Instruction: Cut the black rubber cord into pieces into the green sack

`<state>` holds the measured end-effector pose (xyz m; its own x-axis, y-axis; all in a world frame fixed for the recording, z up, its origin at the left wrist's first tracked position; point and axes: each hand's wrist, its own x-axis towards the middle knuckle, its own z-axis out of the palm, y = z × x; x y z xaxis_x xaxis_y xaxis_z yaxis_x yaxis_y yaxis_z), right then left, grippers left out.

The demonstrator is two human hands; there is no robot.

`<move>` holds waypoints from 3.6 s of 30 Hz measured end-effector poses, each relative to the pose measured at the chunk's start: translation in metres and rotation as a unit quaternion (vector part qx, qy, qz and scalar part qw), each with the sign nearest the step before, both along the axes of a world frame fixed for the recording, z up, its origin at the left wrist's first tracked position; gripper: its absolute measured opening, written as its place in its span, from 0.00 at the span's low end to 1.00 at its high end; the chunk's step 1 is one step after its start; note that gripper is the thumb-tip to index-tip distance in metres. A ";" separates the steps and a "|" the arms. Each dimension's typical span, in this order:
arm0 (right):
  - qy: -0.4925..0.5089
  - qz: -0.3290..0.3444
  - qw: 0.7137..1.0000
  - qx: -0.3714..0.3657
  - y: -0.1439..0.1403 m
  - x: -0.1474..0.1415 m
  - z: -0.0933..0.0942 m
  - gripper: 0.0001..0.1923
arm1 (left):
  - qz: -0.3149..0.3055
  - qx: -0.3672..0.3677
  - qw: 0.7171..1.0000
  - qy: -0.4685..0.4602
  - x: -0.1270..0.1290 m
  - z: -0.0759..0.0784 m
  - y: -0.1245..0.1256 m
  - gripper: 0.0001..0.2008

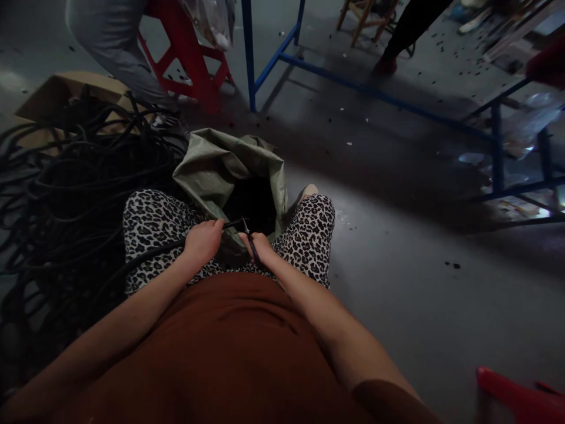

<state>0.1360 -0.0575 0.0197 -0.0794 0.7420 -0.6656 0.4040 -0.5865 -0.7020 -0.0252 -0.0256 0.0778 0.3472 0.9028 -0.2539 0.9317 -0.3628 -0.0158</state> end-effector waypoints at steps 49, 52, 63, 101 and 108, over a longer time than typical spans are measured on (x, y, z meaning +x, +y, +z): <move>0.093 -0.015 0.995 -0.034 -0.003 0.000 -0.010 0.27 | 0.006 0.019 0.999 -0.045 -0.005 -0.010 0.003 0.13; 0.098 -0.021 0.994 -0.036 -0.003 -0.001 -0.009 0.27 | 0.004 0.021 0.999 -0.041 -0.005 -0.009 0.003 0.12; 0.105 -0.028 0.994 -0.029 -0.003 -0.001 -0.010 0.24 | -0.019 0.035 0.998 -0.043 -0.006 -0.011 0.002 0.11; -0.002 -0.059 0.997 -0.046 -0.002 0.002 -0.010 0.28 | 0.008 -0.012 0.999 -0.046 0.002 -0.018 0.010 0.12; 0.032 -0.015 0.998 -0.054 -0.005 0.000 -0.006 0.26 | 0.033 -0.006 0.998 -0.054 -0.001 -0.018 0.011 0.13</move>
